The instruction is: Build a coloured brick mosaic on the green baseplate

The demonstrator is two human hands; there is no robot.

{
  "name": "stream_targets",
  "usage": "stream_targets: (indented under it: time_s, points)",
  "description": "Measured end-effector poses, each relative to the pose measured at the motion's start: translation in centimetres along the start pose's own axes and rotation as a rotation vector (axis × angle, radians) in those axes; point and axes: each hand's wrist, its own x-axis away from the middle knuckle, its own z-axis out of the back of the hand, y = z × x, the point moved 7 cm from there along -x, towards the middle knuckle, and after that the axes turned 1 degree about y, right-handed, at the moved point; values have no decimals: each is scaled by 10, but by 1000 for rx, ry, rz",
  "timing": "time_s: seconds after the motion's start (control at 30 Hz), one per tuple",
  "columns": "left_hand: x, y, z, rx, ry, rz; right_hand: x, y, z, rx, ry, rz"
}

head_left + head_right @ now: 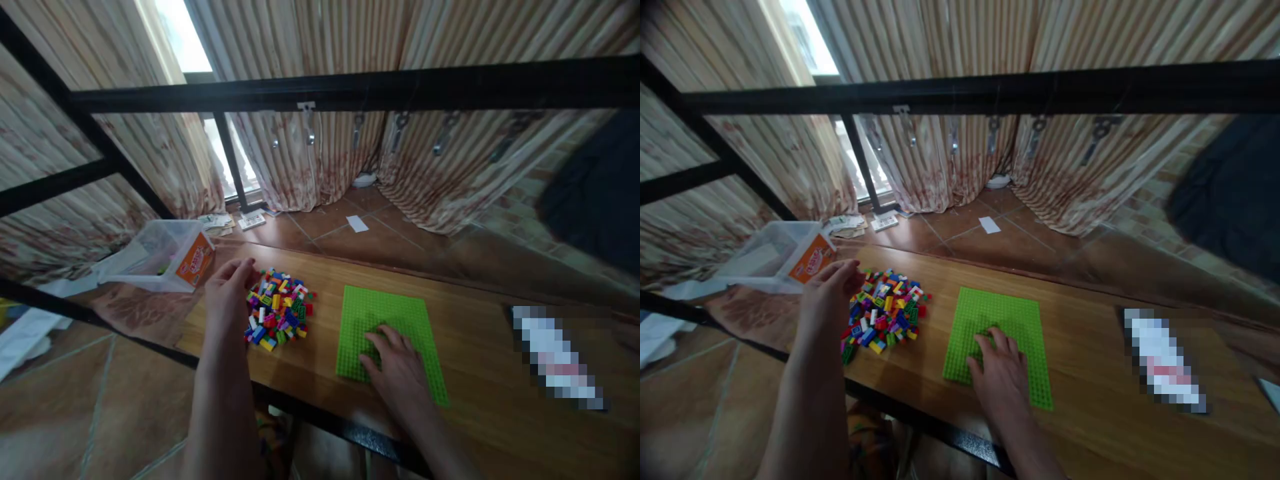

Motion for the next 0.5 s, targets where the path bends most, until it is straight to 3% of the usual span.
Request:
stream_targets:
  time_s: [0.27, 0.4, 0.5]
  points:
    - [3, 13, 5, 199, -59, 3, -3, -9, 2, -131, 18, -13]
    - [-2, 16, 15, 232, -50, -3, -18, -52, 4, -342, 50, 53]
    - [-7, 16, 24, 260, -46, 15, -32, -94, -7, -425, -1, 124]
